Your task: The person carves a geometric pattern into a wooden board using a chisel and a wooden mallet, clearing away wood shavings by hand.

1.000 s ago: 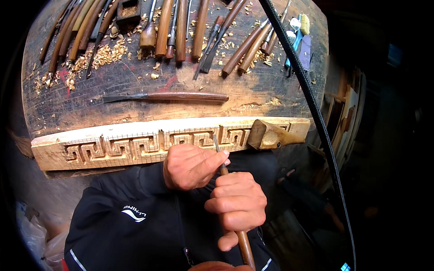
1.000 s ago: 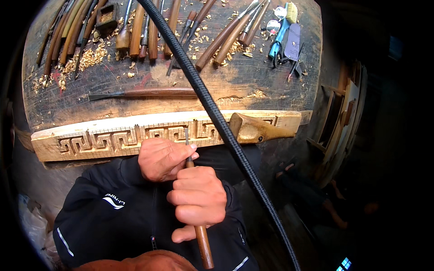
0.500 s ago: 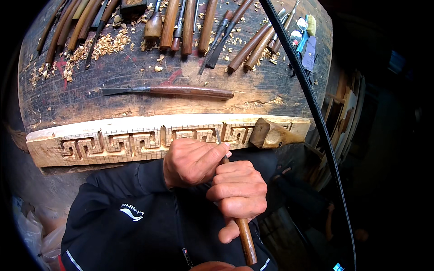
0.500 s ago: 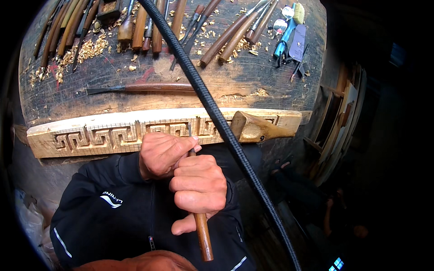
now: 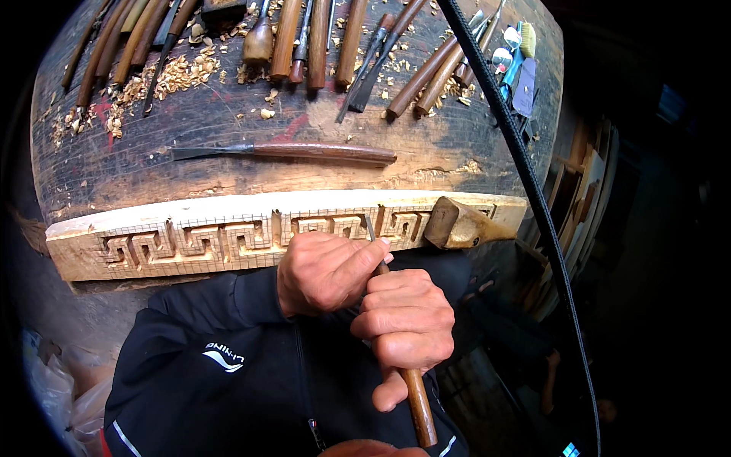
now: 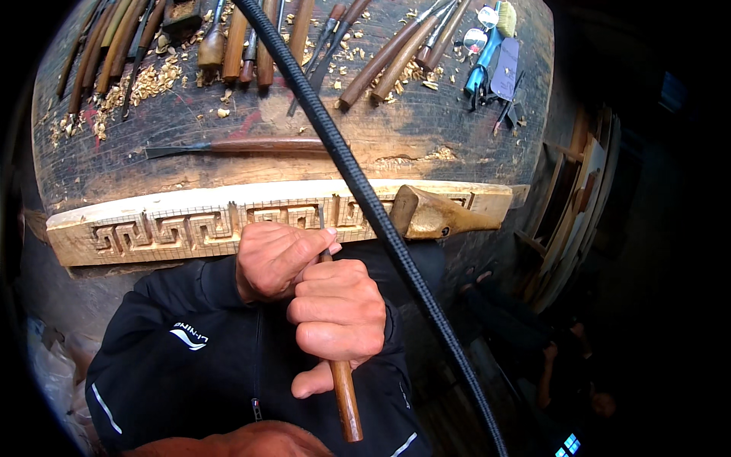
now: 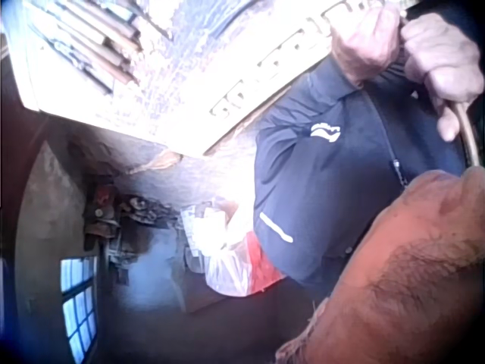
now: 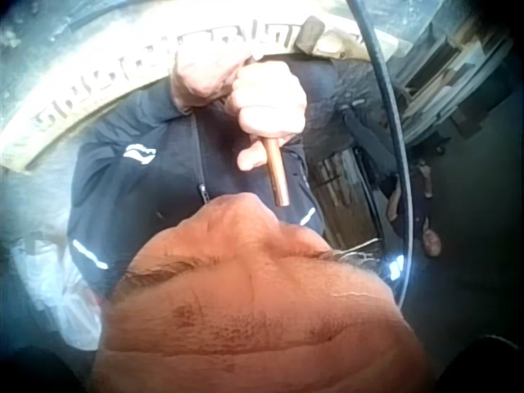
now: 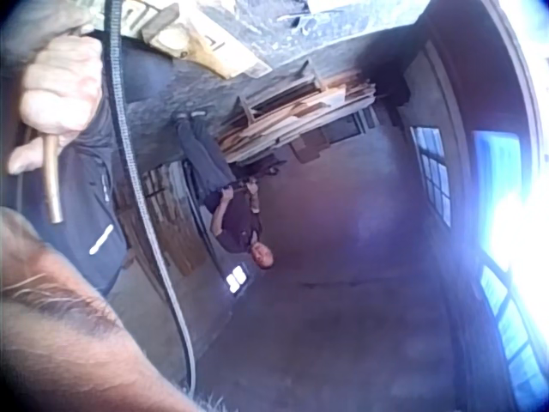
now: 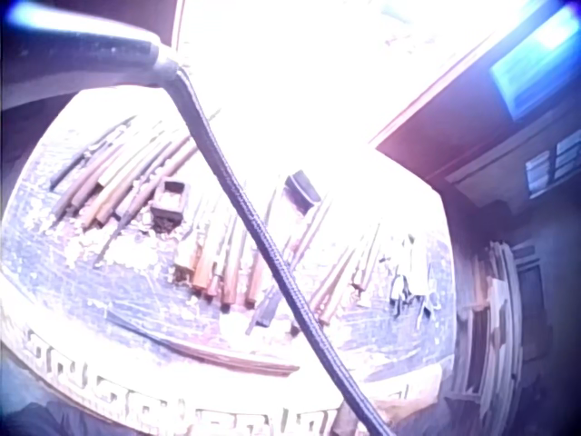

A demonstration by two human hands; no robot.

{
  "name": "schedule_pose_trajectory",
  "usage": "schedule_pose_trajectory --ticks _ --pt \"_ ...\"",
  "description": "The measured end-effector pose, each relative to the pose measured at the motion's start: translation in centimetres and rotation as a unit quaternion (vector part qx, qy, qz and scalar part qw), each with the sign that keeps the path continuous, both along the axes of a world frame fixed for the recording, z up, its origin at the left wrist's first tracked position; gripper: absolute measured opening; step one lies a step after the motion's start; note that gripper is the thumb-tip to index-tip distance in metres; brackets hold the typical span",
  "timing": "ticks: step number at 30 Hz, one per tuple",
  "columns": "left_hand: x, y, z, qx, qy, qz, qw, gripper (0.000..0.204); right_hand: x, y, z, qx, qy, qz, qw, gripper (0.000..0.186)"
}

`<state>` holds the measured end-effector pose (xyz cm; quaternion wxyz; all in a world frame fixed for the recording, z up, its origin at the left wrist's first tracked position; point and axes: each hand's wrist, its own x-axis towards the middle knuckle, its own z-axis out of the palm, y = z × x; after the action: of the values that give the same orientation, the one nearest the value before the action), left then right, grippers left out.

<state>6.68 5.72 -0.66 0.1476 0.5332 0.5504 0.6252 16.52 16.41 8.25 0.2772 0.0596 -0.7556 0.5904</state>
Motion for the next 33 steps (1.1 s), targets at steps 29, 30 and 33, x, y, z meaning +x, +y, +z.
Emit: schedule_pose_trajectory --ticks 29,30,33 --pt "0.0 -0.3 -0.3 0.070 0.063 -0.011 0.995 0.042 0.6 -1.1 -0.5 0.019 0.069 -0.074 0.995 0.061" --pt "0.0 -0.2 -0.2 0.069 0.052 -0.008 0.996 0.042 0.4 -1.2 -0.3 0.023 0.063 -0.074 0.995 0.062" --pt "0.1 -0.5 -0.4 0.056 0.045 0.006 0.997 0.043 0.1 -1.2 -0.8 0.005 0.055 -0.076 0.996 0.063"
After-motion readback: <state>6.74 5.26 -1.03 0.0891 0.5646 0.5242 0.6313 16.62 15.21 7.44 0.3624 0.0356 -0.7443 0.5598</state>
